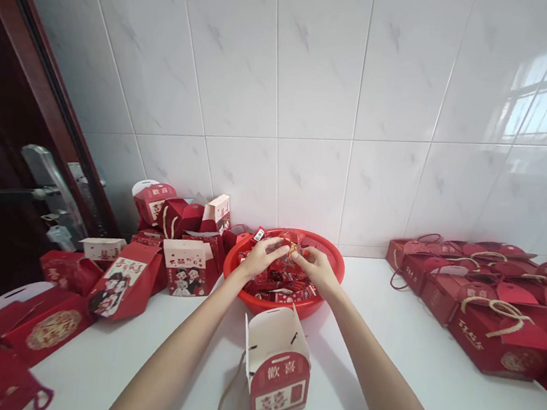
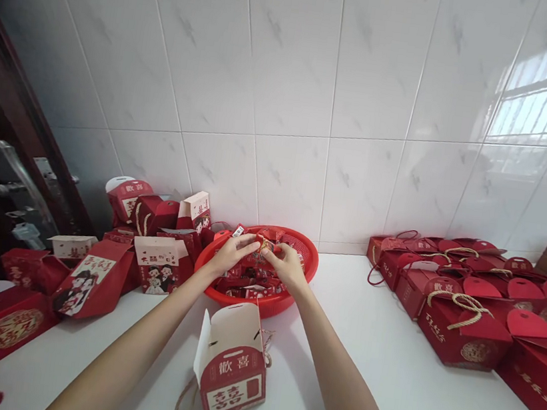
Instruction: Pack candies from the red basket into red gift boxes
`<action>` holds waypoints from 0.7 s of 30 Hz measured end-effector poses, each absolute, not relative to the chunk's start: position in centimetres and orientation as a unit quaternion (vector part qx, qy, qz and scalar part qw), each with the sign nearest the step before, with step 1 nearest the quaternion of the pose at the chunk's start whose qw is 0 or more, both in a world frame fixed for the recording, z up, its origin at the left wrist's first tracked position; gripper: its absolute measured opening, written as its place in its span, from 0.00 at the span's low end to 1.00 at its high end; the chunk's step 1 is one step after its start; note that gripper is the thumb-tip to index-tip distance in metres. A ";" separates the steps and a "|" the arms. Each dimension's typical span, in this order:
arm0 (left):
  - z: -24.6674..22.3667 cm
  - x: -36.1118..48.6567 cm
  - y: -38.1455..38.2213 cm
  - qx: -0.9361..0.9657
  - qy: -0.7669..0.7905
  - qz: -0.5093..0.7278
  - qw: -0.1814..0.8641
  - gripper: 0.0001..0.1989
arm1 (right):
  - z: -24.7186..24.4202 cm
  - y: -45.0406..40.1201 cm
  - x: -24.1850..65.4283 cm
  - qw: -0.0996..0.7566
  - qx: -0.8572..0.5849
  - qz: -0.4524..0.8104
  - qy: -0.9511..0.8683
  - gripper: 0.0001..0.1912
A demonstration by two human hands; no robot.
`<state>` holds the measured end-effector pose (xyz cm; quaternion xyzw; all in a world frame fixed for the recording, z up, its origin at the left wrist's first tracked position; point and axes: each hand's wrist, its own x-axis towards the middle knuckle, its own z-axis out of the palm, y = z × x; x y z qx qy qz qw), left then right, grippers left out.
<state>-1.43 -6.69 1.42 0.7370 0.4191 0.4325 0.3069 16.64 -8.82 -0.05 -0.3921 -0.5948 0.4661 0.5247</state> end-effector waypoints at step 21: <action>1.9 -1.7 -7.1 0.668 0.411 0.422 0.455 0.35 | 1.5 -10.0 17.2 0.570 -0.337 0.572 -0.484 0.24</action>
